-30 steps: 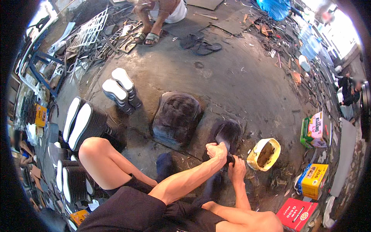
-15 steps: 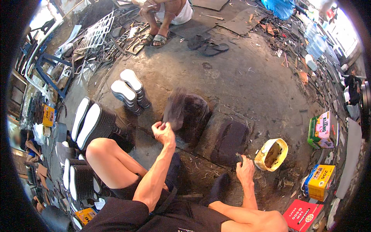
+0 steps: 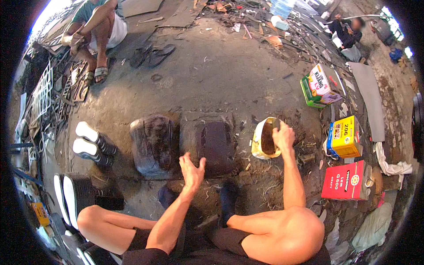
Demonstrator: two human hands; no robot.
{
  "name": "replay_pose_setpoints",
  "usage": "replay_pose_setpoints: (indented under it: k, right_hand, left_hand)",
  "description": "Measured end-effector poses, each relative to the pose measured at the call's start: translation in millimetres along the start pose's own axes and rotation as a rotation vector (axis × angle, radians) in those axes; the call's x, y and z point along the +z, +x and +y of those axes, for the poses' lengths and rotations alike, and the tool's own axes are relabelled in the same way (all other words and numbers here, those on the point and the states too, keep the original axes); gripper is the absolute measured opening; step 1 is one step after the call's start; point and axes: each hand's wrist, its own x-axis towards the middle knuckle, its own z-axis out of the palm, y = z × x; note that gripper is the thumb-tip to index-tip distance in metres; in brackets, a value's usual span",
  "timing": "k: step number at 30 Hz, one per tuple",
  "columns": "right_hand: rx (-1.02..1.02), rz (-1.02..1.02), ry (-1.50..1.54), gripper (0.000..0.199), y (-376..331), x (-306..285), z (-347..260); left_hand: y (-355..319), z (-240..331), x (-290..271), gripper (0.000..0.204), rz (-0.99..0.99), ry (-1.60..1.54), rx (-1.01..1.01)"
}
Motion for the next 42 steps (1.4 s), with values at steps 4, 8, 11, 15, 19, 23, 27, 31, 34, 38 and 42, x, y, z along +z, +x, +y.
replay_pose_setpoints:
  k: [4,8,11,15,19,23,27,31,34,38,42]
  right_hand:
    - [0.019,-0.217,-0.079,0.037,-3,53,14]
    - [0.284,-0.261,0.632,0.04,8,39,64]
    - [0.573,-0.045,1.463,0.026,-14,1,84]
    - [0.338,0.048,0.737,0.029,-76,-21,51]
    - [-0.03,-0.437,0.997,0.037,-117,-15,14]
    - [-0.156,-0.45,0.96,0.034,-86,-100,-55]
    - [-0.346,-0.264,0.972,0.039,-56,-169,-131]
    - [-0.42,-0.089,0.814,0.035,-40,-148,-169]
    - [-0.271,-0.288,0.8,0.035,-53,-80,-180]
    - [-0.36,-0.185,0.559,0.039,-98,93,-149]
    - [-0.146,-0.144,0.332,0.039,-90,115,-145]
  left_hand:
    - [-21,30,22,0.085,-0.05,0.239,-0.062]
    - [-26,30,31,0.078,-0.098,0.195,-0.074]
    - [-27,33,34,0.074,-0.103,0.241,-0.16]
    - [-13,40,31,0.077,-0.084,0.152,-0.355]
    - [-10,58,41,0.062,-0.135,-0.005,-0.377]
    - [-6,41,37,0.057,-0.038,-0.098,-0.093]
    - [20,-17,6,0.057,-0.087,-0.195,-0.084]
    - [9,-20,14,0.066,-0.067,-0.129,-0.082]
    - [1,-19,29,0.066,-0.055,-0.129,-0.102]
    - [0,-12,25,0.057,-0.066,-0.156,-0.051]
    - [-5,-9,18,0.051,-0.034,-0.183,-0.123]
